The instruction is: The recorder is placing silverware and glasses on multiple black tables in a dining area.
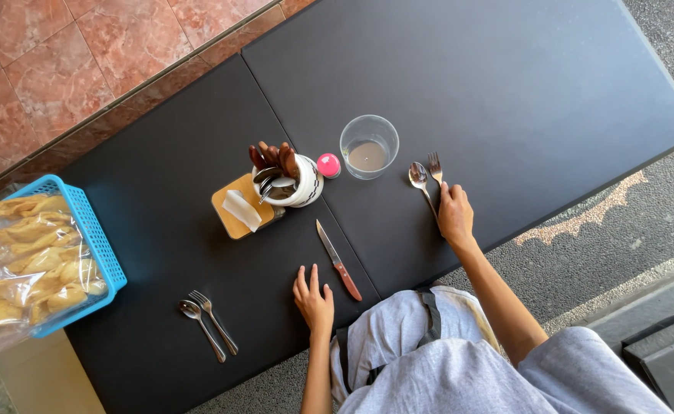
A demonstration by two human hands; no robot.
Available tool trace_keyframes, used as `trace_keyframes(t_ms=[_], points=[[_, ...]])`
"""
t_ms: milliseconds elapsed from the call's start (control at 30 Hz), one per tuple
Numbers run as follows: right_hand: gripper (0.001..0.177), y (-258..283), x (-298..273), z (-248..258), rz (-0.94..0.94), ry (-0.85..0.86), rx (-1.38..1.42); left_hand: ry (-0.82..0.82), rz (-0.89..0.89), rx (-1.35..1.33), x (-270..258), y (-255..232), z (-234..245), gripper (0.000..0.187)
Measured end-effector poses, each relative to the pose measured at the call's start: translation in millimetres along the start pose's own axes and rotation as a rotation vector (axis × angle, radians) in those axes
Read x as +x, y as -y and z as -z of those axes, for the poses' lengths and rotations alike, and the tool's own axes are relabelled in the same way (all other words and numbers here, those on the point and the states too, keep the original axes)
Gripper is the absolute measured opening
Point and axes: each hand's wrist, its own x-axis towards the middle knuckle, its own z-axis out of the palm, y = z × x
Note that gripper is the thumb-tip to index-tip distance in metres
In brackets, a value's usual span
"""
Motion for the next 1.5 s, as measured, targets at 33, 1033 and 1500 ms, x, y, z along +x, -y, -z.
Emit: trace_keyframes(t_ms=[33, 1033, 1500], points=[[0.040, -0.9, -0.8, -0.7, 0.000, 0.000, 0.001, -0.001, 0.000, 0.001, -0.6, -0.2, 0.3, 0.061], [0.041, -4.0, -10.6, -13.5, 0.001, -0.071, 0.062, -0.047, 0.000, -0.052, -0.7, -3.5, -0.1, 0.060], [0.043, -1.6, -10.7, -8.9, 0.018, -0.100, 0.054, -0.026, 0.028, -0.020, -1.7, 1.4, -4.9, 0.061]])
